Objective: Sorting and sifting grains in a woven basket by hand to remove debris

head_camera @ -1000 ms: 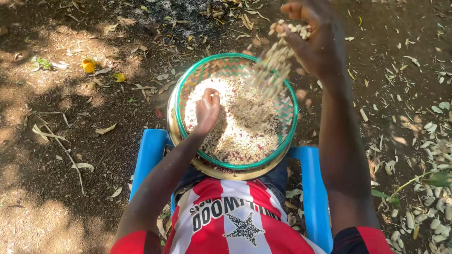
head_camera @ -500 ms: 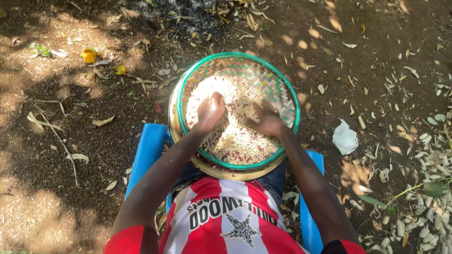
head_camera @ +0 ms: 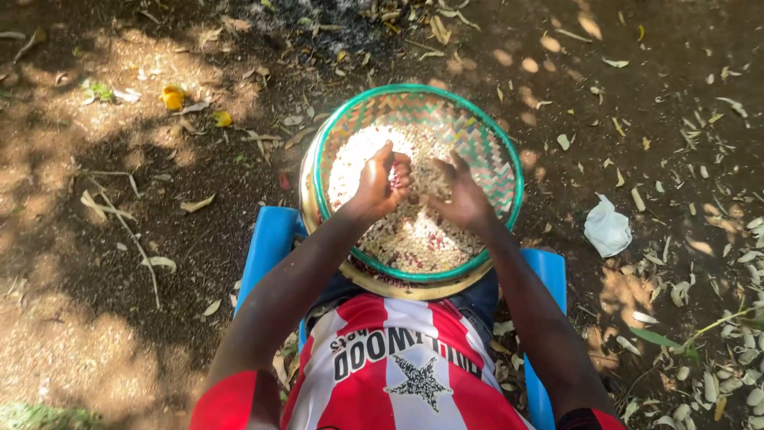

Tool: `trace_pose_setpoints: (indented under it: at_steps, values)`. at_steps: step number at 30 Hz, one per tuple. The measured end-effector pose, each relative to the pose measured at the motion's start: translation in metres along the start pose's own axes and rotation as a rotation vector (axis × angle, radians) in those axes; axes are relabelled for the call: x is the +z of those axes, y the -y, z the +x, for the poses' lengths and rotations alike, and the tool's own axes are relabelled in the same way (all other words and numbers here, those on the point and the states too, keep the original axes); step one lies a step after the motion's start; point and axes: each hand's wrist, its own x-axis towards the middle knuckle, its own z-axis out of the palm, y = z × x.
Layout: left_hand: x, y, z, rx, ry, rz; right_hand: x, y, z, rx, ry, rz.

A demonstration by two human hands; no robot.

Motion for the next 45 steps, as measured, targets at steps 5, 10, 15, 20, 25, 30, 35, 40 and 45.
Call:
trace_pose_setpoints:
  at_steps: [5, 10, 15, 20, 25, 30, 35, 40, 45]
  values:
    - [0.036, -0.020, -0.037, -0.045, 0.012, 0.160, -0.021, 0.014, -0.023, 0.002, -0.057, -0.030]
    - [0.062, -0.029, -0.060, 0.236, 0.176, 0.498, -0.052, 0.108, -0.055, -0.165, 0.100, -0.205]
    - [0.049, -0.019, -0.088, 0.110, 0.274, 0.698, -0.046, 0.119, -0.084, -0.274, 0.308, -0.121]
    - [0.034, -0.003, -0.115, -0.173, 0.321, 0.060, 0.026, 0.062, -0.094, -0.501, 0.239, -0.018]
    - [-0.001, 0.040, -0.087, -0.059, 0.143, -0.133, 0.021, 0.040, -0.083, -0.407, 0.040, 0.307]
    - [-0.015, 0.054, -0.071, -0.032, 0.119, -0.275, -0.023, 0.048, -0.080, -0.449, -0.518, 0.262]
    - [-0.033, 0.082, -0.052, -0.049, 0.212, -0.298, -0.027, 0.086, -0.083, -0.556, -0.597, 0.135]
    - [-0.047, 0.105, -0.039, -0.056, 0.220, -0.233, -0.033, 0.104, -0.089, -0.585, -0.360, -0.010]
    - [-0.035, 0.108, -0.048, -0.095, 0.237, -0.233, -0.018, 0.092, -0.088, -0.619, -0.362, -0.146]
